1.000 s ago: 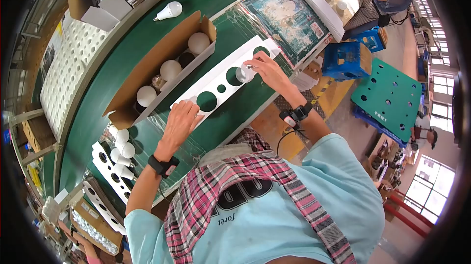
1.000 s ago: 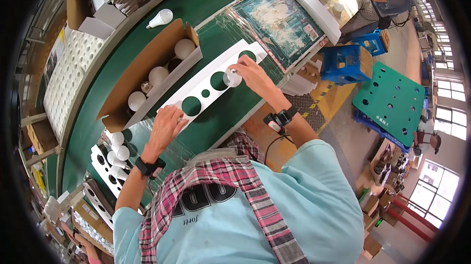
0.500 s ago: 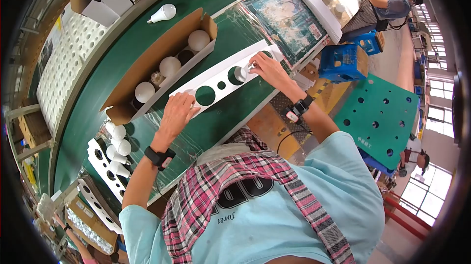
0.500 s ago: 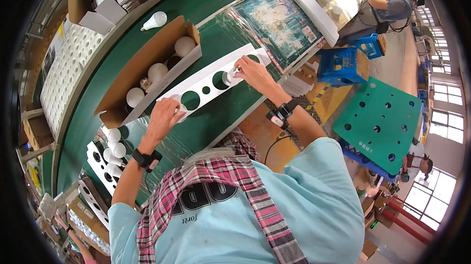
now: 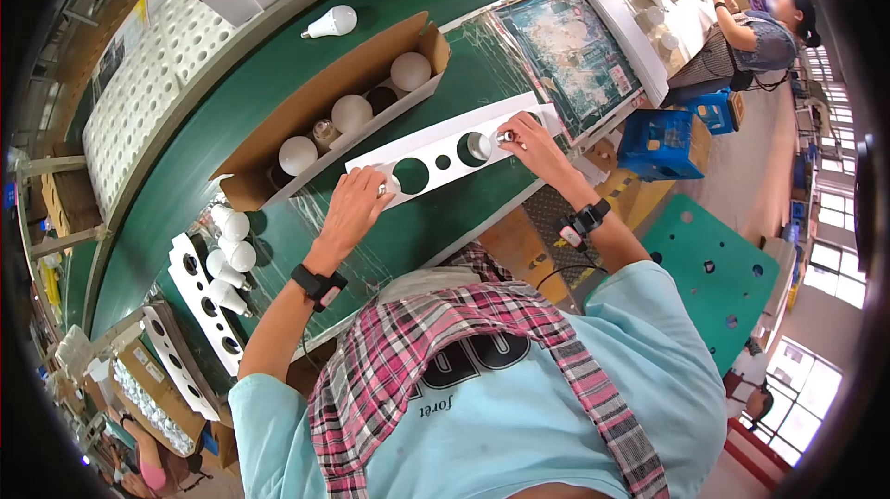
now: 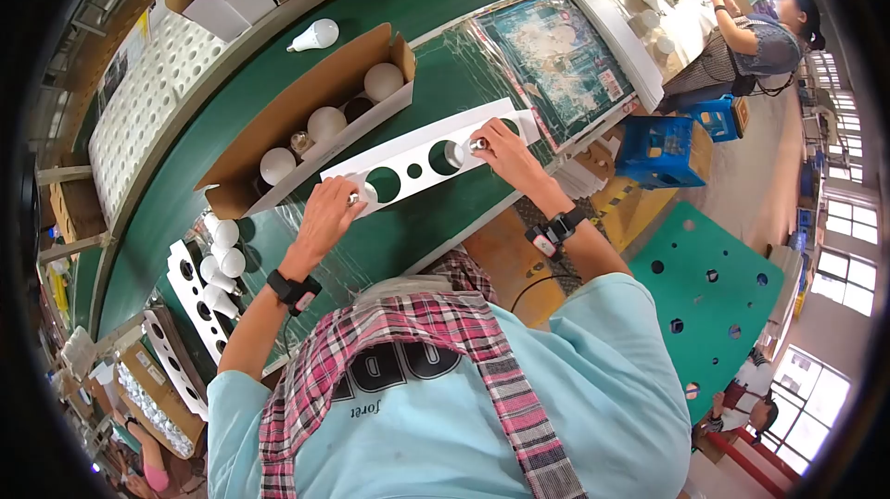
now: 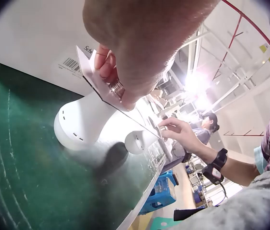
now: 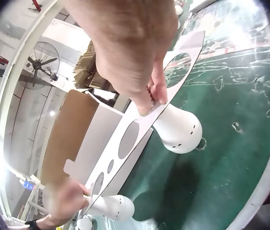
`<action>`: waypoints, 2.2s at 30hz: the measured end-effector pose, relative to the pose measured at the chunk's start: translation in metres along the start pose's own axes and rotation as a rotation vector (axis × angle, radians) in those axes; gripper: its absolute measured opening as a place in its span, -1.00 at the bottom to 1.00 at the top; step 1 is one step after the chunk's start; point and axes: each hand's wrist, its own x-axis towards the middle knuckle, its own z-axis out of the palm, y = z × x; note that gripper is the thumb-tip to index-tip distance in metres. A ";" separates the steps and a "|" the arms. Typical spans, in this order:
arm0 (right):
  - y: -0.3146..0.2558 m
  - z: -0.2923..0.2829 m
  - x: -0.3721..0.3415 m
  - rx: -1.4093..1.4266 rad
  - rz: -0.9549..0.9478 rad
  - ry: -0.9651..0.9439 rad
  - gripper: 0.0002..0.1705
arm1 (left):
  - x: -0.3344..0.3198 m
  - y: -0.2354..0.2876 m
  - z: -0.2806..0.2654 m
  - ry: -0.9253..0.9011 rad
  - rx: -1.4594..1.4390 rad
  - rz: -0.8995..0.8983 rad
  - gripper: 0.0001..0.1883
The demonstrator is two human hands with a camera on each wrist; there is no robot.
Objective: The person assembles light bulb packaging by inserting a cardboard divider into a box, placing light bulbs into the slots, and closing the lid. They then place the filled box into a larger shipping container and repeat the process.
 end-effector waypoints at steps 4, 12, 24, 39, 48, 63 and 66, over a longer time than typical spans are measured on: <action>0.005 0.000 -0.008 0.078 0.111 0.054 -0.78 | 0.001 0.010 0.002 0.052 -0.026 0.045 -0.76; 0.025 -0.012 -0.023 0.049 0.272 0.128 -0.73 | 0.034 0.032 0.002 0.096 0.019 0.129 -0.73; -0.070 -0.035 0.003 -0.066 -0.031 0.177 -0.73 | -0.012 0.044 -0.080 0.230 0.053 -0.037 -0.74; -0.143 0.012 0.160 -0.280 -0.464 -0.136 -0.81 | -0.041 -0.067 -0.105 0.343 0.310 -0.304 -0.82; -0.138 0.019 0.199 -0.318 -0.430 -0.347 -0.76 | -0.044 -0.073 -0.108 0.325 0.240 -0.391 -0.84; -0.095 0.052 0.187 -0.420 -0.477 -0.334 -0.82 | -0.032 -0.078 -0.101 0.191 0.283 -0.366 -0.86; -0.101 0.052 0.185 -0.572 -0.478 -0.327 -0.78 | -0.023 -0.087 -0.076 0.176 0.441 -0.349 -0.89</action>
